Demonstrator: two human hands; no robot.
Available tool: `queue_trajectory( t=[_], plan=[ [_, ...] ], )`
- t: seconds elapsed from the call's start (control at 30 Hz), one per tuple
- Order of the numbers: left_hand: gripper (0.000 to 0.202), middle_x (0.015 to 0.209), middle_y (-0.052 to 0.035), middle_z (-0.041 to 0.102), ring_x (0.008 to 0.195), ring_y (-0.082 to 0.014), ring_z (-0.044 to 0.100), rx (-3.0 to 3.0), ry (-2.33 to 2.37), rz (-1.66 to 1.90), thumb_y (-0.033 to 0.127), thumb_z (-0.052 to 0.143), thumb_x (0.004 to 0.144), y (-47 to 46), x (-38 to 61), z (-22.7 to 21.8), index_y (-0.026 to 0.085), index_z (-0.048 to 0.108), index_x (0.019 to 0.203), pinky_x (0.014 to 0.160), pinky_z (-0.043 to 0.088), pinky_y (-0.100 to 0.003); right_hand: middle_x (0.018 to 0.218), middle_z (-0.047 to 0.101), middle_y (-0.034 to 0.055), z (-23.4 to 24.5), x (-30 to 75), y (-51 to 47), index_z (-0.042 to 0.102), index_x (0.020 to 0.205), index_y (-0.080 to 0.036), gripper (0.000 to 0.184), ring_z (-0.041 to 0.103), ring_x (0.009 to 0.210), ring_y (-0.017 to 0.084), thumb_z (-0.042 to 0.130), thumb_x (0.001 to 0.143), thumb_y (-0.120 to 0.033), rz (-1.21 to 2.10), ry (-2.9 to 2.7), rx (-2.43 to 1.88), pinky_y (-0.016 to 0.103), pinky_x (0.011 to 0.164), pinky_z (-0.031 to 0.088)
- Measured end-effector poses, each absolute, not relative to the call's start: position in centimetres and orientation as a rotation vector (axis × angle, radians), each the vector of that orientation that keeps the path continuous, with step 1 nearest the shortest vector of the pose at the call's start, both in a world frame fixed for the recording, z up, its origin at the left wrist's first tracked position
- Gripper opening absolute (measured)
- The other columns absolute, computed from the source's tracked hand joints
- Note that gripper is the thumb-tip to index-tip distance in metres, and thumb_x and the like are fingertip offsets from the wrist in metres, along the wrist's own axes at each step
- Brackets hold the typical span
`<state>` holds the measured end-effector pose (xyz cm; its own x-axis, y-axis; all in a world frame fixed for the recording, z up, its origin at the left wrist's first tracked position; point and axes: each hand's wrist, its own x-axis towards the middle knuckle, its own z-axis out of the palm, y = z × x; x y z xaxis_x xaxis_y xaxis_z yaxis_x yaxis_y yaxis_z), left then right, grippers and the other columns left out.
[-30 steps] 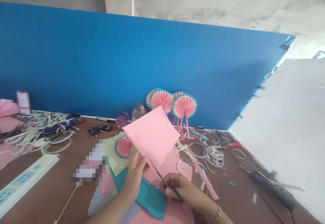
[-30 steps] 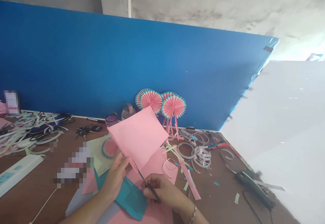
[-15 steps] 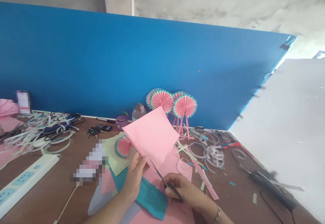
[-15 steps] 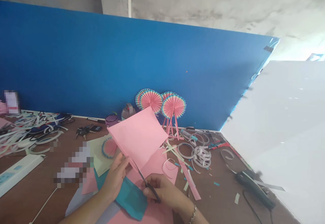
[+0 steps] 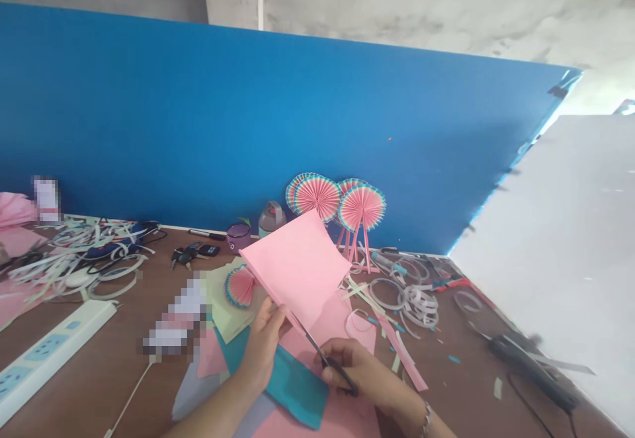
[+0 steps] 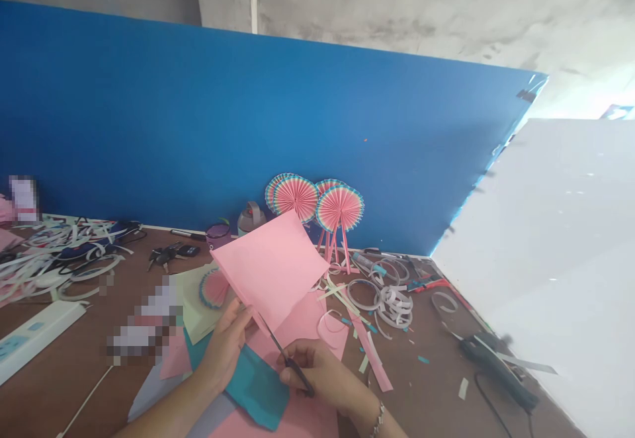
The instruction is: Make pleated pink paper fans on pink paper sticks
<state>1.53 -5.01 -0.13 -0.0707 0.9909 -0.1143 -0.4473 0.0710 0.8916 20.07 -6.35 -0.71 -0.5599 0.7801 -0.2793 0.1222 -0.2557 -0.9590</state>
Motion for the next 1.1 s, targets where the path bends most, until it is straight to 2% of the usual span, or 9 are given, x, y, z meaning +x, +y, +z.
queue_trajectory(
  t=[0.3, 0.87, 0.97, 1.1],
  plan=[
    [0.042, 0.112, -0.0086, 0.066, 0.108, -0.0252, 0.058, 0.768, 0.944, 1.385, 0.041, 0.066, 0.074, -4.9, 1.5, -0.7, 0.02, 0.059, 0.109, 0.092, 0.043, -0.036, 0.054, 0.042, -0.0082, -0.9, 20.1, -6.3, 0.056, 0.076, -0.013, 0.048, 0.03, 0.045, 0.003, 0.078, 0.057, -0.051, 1.856, -1.53, -1.082, 0.019, 0.042, 0.019],
    [0.042, 0.104, -0.007, 0.069, 0.097, -0.0231, 0.062, 0.702, 0.909, 1.379, 0.041, 0.068, 0.071, -4.7, 1.5, -0.9, 0.02, 0.061, 0.106, 0.085, 0.046, -0.034, 0.05, 0.042, -0.009, -0.6, 19.8, -6.5, 0.056, 0.074, -0.013, 0.046, 0.03, 0.043, 0.002, 0.078, 0.058, -0.049, 1.815, -1.537, -1.132, 0.019, 0.042, 0.021],
    [0.038, 0.096, -0.0055, 0.07, 0.091, -0.0218, 0.062, 0.706, 0.969, 1.402, 0.043, 0.067, 0.071, -4.4, 1.1, -0.9, 0.019, 0.064, 0.1, 0.08, 0.046, -0.032, 0.051, 0.043, -0.0088, -0.7, 19.9, -6.5, 0.056, 0.074, -0.013, 0.045, 0.03, 0.042, 0.002, 0.078, 0.058, -0.048, 1.817, -1.546, -1.138, 0.019, 0.041, 0.02],
    [0.031, 0.071, -0.0009, 0.065, 0.071, -0.0166, 0.059, 0.714, 1.129, 1.446, 0.047, 0.068, 0.069, -3.9, 0.5, -1.3, 0.017, 0.065, 0.078, 0.065, 0.044, -0.025, 0.049, 0.042, -0.0096, -1.1, 20.1, -6.3, 0.057, 0.075, -0.013, 0.043, 0.029, 0.041, 0.002, 0.078, 0.059, -0.046, 1.826, -1.54, -1.141, 0.019, 0.04, 0.019]
  ],
)
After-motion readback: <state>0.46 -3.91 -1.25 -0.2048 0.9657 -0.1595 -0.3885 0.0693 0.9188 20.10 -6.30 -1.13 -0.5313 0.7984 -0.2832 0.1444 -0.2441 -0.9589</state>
